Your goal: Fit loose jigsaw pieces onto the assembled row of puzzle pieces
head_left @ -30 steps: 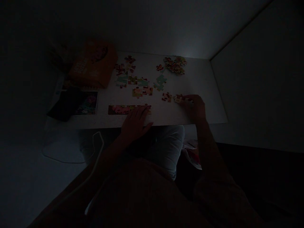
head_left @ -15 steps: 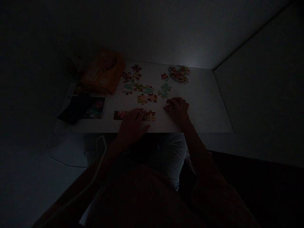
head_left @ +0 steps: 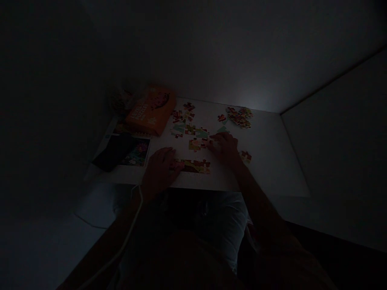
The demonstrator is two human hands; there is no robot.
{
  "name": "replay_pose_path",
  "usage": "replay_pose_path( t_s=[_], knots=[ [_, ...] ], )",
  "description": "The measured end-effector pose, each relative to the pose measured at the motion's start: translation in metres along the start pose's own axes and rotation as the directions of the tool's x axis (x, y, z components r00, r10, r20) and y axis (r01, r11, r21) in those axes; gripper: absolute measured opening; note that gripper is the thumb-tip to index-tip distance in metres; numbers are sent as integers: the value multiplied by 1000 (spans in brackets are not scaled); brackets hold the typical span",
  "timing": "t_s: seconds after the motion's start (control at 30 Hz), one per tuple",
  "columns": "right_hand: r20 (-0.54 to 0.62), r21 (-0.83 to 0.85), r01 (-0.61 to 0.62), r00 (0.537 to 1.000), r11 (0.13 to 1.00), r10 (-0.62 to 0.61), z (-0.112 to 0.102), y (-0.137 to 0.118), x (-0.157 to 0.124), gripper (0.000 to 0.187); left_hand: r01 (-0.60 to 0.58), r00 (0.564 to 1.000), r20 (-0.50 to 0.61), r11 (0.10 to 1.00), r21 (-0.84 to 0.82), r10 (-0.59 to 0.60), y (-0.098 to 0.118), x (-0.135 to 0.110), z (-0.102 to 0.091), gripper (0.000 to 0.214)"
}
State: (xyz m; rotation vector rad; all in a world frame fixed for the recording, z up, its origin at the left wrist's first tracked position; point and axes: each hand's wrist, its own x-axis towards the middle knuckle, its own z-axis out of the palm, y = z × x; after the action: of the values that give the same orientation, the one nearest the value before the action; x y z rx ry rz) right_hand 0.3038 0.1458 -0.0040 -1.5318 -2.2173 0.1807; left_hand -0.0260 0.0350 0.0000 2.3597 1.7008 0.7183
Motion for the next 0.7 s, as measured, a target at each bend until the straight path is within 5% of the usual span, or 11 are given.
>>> replay_pose_path(
  t_s=[0.13, 0.37, 0.5, 0.7],
  knots=[
    [87, 26, 49, 995, 998, -51, 18, -18, 58, 38, 27, 999, 34, 1000, -3, -27, 0, 0, -2, 49],
    [108, 37, -121, 987, 992, 116, 53, -33, 152, 44, 75, 992, 103, 997, -1, -74, 1, -1, -4, 56],
    [147, -5, -115, 982, 993, 115, 55, -33, 168, 38, 82, 990, 118, 996, -16, -80, 0, 0, -4, 60],
    [127, 18, -150, 981, 989, 146, 42, -20, 154, 31, 98, 989, 113, 994, -44, -92, 1, 0, -4, 57]
  ],
)
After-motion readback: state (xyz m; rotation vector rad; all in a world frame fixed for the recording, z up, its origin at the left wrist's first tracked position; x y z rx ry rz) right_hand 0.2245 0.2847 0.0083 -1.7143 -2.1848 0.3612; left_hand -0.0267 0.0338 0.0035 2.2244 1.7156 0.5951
